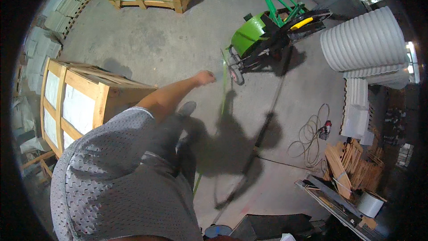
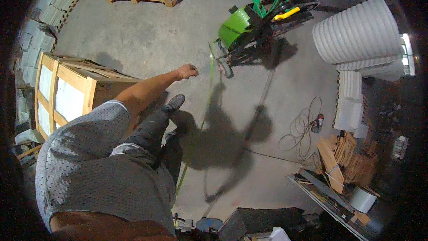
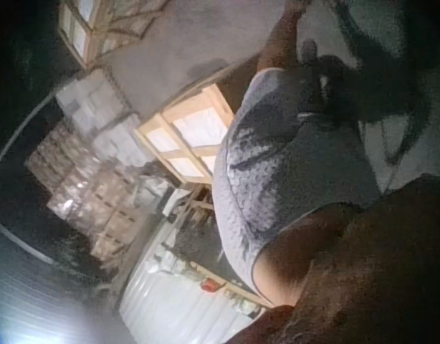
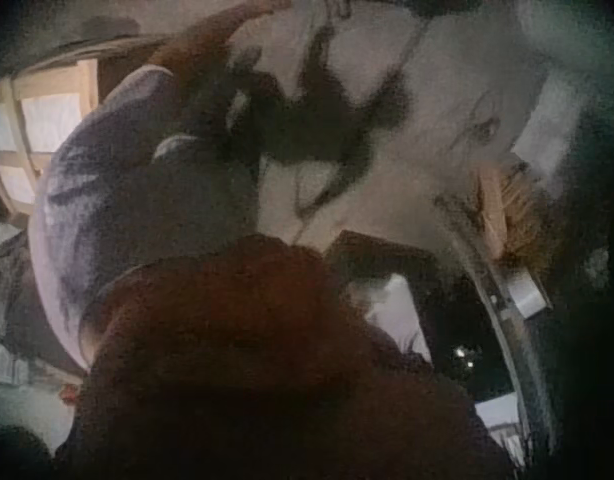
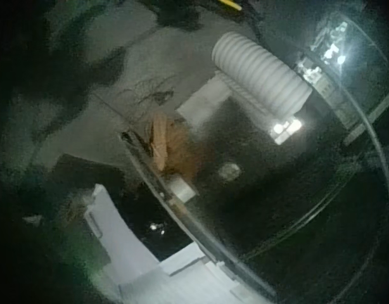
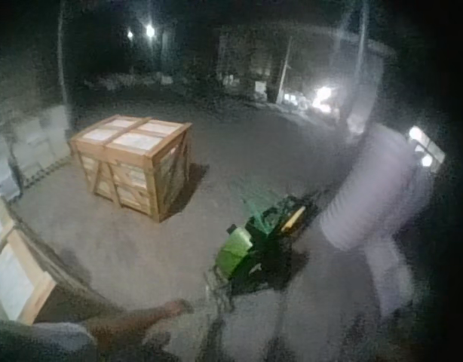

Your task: The person uses a green handheld strapping tool to wrap and tension green plastic straps around two wooden crates. They pull the strap from a dispenser, loop it around each crate, and secure it with the tool.

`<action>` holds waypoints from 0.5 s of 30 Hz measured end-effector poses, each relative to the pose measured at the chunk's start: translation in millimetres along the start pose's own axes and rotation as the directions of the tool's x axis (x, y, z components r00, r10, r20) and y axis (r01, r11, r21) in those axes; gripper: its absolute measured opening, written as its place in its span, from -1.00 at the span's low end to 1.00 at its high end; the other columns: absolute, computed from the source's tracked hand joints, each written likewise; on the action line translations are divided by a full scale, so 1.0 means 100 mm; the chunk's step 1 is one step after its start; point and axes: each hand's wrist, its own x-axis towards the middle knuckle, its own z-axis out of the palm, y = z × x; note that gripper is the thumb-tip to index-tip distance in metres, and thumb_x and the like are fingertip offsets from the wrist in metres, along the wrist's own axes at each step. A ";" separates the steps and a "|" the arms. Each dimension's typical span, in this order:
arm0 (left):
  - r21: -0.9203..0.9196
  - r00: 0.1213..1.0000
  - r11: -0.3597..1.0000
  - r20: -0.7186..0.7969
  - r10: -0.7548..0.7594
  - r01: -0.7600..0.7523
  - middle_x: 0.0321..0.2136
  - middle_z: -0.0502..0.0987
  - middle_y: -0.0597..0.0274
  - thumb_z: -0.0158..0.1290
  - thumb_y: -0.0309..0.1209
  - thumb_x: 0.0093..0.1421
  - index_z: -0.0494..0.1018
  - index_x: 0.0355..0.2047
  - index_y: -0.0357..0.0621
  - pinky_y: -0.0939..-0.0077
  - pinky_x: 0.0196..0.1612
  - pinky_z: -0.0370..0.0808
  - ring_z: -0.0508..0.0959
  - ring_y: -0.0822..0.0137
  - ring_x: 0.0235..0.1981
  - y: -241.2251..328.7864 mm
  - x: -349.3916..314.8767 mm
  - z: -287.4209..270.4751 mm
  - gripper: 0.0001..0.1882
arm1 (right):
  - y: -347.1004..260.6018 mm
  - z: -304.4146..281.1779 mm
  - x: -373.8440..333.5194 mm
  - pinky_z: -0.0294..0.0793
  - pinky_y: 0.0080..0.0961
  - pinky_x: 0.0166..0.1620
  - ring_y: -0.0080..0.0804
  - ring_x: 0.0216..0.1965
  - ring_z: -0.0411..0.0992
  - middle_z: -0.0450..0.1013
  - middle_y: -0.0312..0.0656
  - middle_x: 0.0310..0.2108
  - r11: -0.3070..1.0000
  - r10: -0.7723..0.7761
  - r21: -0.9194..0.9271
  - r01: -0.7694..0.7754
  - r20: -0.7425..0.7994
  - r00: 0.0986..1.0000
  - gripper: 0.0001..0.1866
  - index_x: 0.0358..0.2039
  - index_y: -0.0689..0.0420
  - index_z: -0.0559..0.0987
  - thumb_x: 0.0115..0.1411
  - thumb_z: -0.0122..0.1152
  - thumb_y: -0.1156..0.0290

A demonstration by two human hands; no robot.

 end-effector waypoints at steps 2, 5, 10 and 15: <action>0.336 0.994 0.941 0.113 -0.005 -0.034 -0.16 0.53 0.02 0.06 -0.11 0.04 0.47 -0.11 -0.15 0.16 -0.20 0.47 0.53 0.04 -0.16 -0.07 0.08 0.28 -0.52 | 0.10 -0.01 -0.02 0.43 -0.09 -0.09 -0.12 -0.13 0.45 0.49 -0.21 -0.13 0.999 0.034 0.012 -0.034 -0.005 0.999 -0.58 -0.11 0.09 0.50 0.23 -0.03 0.04; 0.528 0.953 0.834 0.302 -0.010 -0.159 -0.16 0.51 -0.04 0.04 -0.11 0.02 0.43 -0.06 -0.12 0.05 -0.18 0.46 0.51 -0.05 -0.14 -0.25 -0.18 1.01 -0.49 | 0.19 -0.01 -0.08 0.43 -0.11 -0.07 -0.13 -0.11 0.44 0.48 -0.21 -0.11 0.997 0.076 0.025 -0.076 0.002 0.997 -0.58 -0.10 0.10 0.49 0.23 -0.02 0.05; 0.362 0.816 0.818 0.539 0.209 -0.448 -0.23 0.52 0.04 0.01 -0.13 0.06 0.41 -0.08 -0.08 0.05 -0.20 0.46 0.52 -0.01 -0.19 -0.42 -1.17 2.31 -0.55 | 0.28 -0.05 -0.14 0.42 -0.13 -0.06 -0.15 -0.07 0.42 0.46 -0.20 -0.09 0.992 0.120 0.044 -0.120 0.004 0.993 -0.58 -0.08 0.11 0.48 0.23 -0.01 0.06; 0.317 0.673 0.767 0.713 0.194 -0.557 -0.26 0.52 0.05 -0.01 -0.12 0.09 0.43 -0.15 -0.08 0.08 -0.19 0.43 0.52 0.01 -0.21 -0.43 -1.67 2.61 -0.61 | 0.37 -0.10 -0.11 0.41 -0.15 -0.04 -0.17 -0.04 0.40 0.45 -0.20 -0.06 0.987 0.154 0.053 -0.153 -0.007 0.988 -0.57 -0.06 0.13 0.47 0.23 0.00 0.07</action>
